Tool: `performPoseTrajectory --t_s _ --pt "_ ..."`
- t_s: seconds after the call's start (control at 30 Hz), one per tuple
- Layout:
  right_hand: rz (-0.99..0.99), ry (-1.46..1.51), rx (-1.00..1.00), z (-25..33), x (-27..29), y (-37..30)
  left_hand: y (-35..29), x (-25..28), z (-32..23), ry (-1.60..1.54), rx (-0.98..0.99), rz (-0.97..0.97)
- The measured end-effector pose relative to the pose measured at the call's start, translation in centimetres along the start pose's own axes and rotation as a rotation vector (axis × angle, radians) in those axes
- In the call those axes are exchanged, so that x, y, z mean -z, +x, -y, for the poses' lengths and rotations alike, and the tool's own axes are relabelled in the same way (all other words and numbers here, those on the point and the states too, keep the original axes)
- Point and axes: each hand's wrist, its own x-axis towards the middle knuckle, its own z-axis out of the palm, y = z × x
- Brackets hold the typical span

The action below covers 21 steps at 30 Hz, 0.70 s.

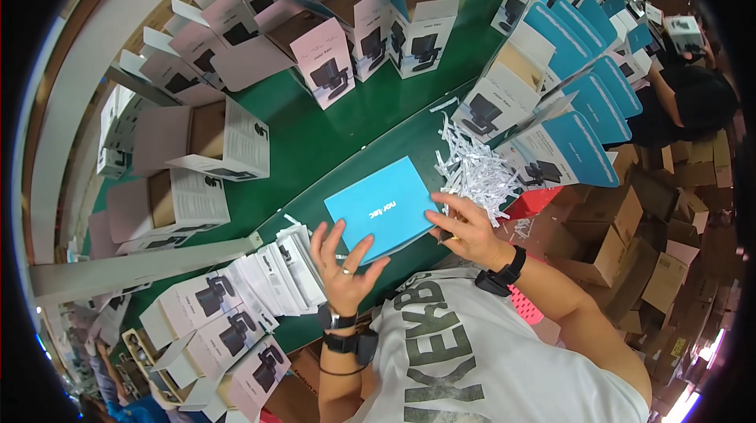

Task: The person packages items by placing a manual into a white box, closing it, and sliding it into a blue sleeve before applying a sticker. This process is repeated with several more boxes and sleeves throughout the video.

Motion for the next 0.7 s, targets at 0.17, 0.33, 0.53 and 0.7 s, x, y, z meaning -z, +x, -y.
performPoseTrajectory --t_s 0.17,0.33,0.53,0.7 --pt "0.074 -0.016 0.137 -0.6 -0.4 -0.1 6.0 0.9 -5.3 0.244 0.015 0.398" --pt "0.072 0.048 0.093 -0.9 -1.3 -1.1 4.2 -3.8 -4.7 0.365 -0.035 0.413" --pt "0.055 0.083 0.098 -1.7 -0.8 0.0 3.2 -4.9 -4.0 0.504 -0.091 0.366" --pt "0.055 0.105 0.121 -2.9 -0.6 0.5 7.8 0.1 -3.4 0.277 -0.058 0.511"
